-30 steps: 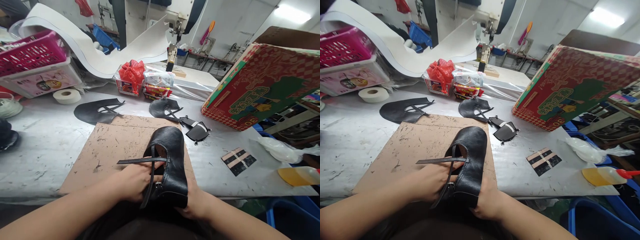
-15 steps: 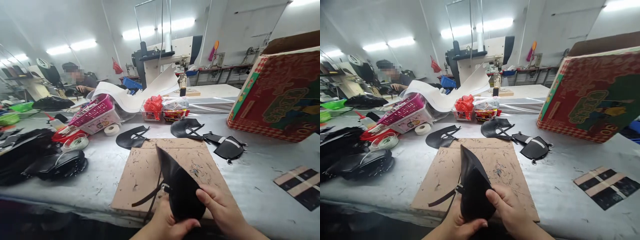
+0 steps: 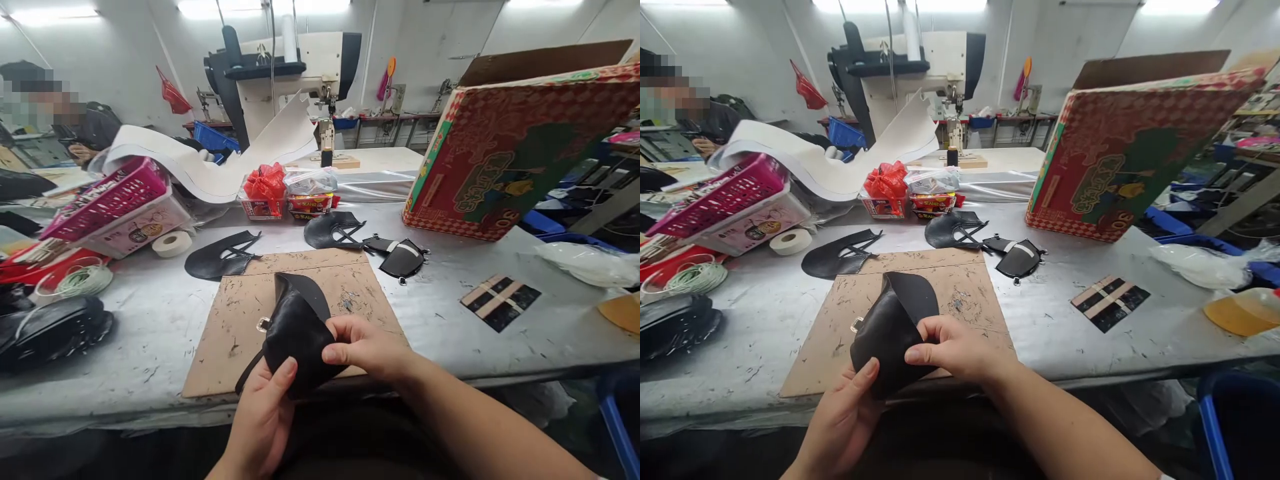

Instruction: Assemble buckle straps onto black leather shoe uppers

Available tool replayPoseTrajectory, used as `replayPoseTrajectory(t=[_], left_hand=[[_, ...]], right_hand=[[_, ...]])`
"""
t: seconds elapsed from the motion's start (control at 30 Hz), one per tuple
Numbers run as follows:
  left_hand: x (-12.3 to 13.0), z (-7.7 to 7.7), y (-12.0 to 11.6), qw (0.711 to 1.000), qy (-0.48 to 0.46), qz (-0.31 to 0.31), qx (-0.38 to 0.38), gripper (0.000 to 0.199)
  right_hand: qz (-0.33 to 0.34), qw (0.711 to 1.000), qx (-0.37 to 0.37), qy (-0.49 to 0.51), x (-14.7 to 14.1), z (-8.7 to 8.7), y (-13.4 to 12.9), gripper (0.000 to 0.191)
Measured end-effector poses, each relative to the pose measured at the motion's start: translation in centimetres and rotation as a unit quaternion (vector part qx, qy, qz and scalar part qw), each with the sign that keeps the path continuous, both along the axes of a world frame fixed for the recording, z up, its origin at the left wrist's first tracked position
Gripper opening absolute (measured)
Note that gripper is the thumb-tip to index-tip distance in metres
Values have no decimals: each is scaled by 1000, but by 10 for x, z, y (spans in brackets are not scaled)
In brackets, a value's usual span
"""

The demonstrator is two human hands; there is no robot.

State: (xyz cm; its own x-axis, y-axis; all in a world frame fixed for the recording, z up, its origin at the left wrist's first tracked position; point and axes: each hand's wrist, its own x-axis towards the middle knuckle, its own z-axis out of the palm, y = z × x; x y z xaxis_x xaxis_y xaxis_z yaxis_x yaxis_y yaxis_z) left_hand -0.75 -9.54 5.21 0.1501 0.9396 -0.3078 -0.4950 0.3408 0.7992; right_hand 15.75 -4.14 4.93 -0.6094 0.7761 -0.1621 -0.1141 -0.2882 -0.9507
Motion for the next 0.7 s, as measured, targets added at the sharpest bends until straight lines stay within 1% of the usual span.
replayPoseTrajectory(t=[0.1, 0.2, 0.27, 0.33, 0.43, 0.5, 0.53, 0.57, 0.63, 0.67, 0.7], left_hand=[[-3, 1, 1, 1000, 16, 3, 8, 35], [-5, -4, 1, 996, 79, -6, 45, 37], [-6, -6, 2, 990, 123, -18, 72, 39], [-6, -6, 1, 988, 131, -44, 75, 42], [-1, -7, -2, 986, 132, -94, 46, 39], [7, -11, -4, 980, 172, -93, 48, 32], [12, -13, -6, 976, 194, -82, 61, 28], [17, -17, -6, 972, 210, -69, 79, 26], [26, -23, -7, 965, 226, -49, 122, 22], [29, -26, -7, 962, 229, -50, 141, 21], [30, -29, -6, 959, 232, -57, 154, 20]], right_hand=[[-20, 1000, -6, -8, -2, -6, -2, 53], [-31, 999, -21, 15, -2, -8, -4, 49], [-44, 998, -31, 31, -1, -7, -6, 47], [-66, 997, -28, 28, 2, -6, -8, 47], [-92, 996, -2, 1, 5, -1, -13, 52], [-108, 991, 57, -51, 6, 5, -19, 50], [-129, 981, 108, -99, 6, 8, -22, 47], [-156, 961, 167, -153, 5, 10, -25, 43], [-212, 904, 278, -245, 5, 11, -28, 34], [-234, 880, 315, -269, 4, 9, -28, 31], [-248, 866, 335, -278, 5, 7, -28, 30]])
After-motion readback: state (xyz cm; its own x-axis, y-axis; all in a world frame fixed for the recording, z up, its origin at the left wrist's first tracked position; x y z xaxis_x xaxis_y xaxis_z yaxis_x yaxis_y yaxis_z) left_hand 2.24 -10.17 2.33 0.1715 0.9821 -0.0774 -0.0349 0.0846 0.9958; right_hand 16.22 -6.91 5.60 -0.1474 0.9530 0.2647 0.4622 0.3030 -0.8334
